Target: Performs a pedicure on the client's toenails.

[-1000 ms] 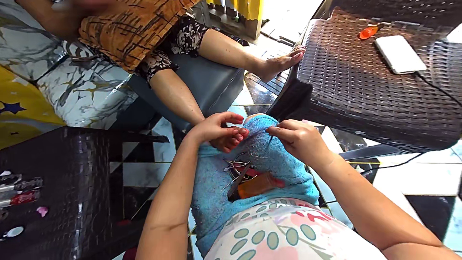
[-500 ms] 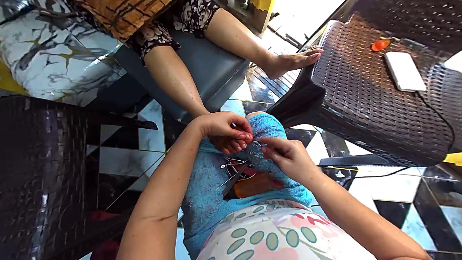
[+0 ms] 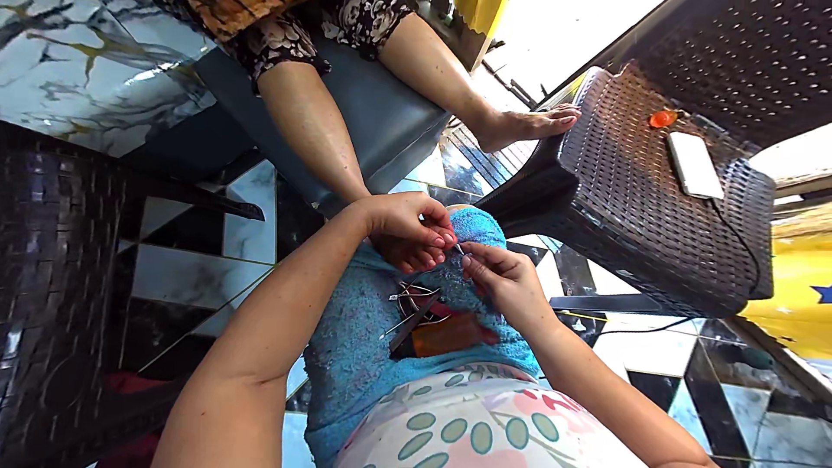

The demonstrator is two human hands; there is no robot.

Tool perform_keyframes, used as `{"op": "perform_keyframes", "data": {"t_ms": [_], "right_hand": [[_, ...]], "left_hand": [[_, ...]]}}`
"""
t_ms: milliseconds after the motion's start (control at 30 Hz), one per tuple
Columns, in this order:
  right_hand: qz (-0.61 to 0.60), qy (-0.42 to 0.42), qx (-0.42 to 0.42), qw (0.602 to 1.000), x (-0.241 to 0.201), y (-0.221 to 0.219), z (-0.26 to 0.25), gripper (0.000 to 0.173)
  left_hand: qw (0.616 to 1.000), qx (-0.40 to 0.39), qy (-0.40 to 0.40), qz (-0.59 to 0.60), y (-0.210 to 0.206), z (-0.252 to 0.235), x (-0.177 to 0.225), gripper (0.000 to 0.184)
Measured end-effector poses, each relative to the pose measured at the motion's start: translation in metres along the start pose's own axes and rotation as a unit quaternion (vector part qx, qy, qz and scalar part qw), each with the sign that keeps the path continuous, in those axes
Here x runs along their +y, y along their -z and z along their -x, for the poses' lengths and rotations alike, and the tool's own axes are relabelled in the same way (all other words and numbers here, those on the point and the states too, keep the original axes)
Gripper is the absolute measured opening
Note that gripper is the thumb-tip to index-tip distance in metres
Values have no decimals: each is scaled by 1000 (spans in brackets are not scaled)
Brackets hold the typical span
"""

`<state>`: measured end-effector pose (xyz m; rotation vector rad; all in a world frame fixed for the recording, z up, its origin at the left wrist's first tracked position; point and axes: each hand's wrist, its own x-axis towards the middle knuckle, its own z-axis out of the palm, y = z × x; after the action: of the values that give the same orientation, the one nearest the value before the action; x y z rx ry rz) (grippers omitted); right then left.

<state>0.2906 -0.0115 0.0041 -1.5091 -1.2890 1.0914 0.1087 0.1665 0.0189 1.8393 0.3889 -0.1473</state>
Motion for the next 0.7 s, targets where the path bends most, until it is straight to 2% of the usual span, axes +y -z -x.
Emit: {"op": "perform_keyframes", "data": {"t_ms": [233,433,533,700], "right_hand": [[-20,-1,1,1000,2,-1,-1,22],[-28,-2,3,1000,3,-1,-2,22],[-28,-10,7,1000,2,-2,-4,21],[-41,-16,8,999,0,-2,-6,20]], "left_hand": [[999,2,-23,-26,4,-2,-5,16],[999,28,-12,-16,-5,4,1,13],[999,11,-36,-39,3,-2,-7,15],[999,10,-28,-30,4,-3,-7,14]]}}
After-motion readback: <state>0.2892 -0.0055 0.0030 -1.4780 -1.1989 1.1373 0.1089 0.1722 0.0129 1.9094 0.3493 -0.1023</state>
